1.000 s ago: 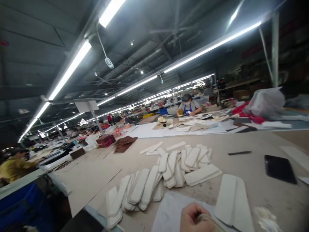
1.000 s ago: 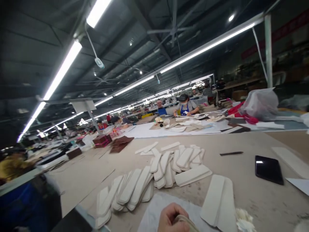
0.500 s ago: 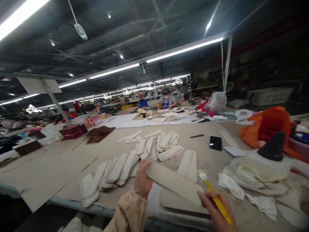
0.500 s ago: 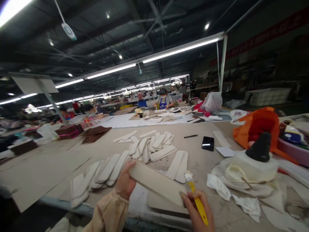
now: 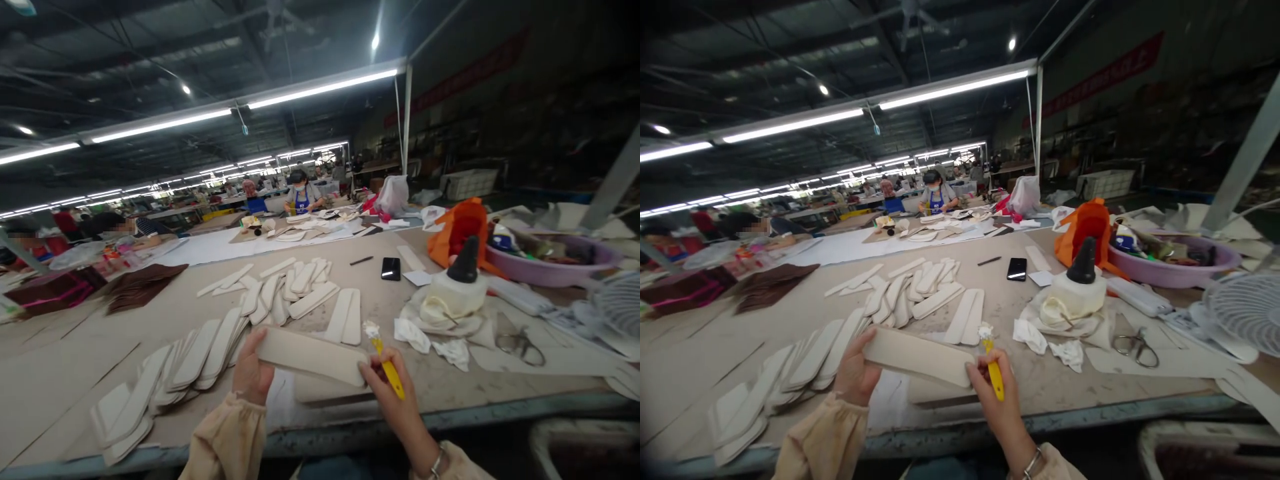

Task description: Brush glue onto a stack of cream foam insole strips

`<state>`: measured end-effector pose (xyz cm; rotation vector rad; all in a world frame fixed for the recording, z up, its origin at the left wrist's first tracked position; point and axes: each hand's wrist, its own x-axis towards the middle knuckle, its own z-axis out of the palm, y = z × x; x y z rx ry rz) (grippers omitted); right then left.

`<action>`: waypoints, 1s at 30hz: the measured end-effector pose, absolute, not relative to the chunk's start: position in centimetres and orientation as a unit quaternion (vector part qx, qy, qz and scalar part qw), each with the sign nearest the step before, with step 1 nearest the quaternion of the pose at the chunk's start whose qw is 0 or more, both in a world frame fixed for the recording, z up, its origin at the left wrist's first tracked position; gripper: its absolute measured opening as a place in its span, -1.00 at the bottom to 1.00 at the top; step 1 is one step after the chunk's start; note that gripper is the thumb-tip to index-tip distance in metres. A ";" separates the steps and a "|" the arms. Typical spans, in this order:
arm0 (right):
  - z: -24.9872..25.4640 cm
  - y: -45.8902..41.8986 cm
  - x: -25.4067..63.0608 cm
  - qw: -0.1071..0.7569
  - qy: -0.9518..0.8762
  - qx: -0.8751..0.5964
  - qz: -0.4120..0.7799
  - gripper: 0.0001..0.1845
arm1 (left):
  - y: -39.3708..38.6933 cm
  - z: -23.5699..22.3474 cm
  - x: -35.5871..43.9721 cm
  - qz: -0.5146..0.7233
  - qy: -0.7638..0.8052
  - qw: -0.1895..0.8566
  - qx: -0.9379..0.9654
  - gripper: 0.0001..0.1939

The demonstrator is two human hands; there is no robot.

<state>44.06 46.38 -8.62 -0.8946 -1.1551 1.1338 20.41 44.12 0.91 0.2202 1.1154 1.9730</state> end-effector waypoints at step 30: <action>-13.7 50.8 46.6 0.443 -0.638 -0.580 0.246 -0.75 | 43.3 -8.8 18.1 0.475 0.690 0.485 0.252 -0.66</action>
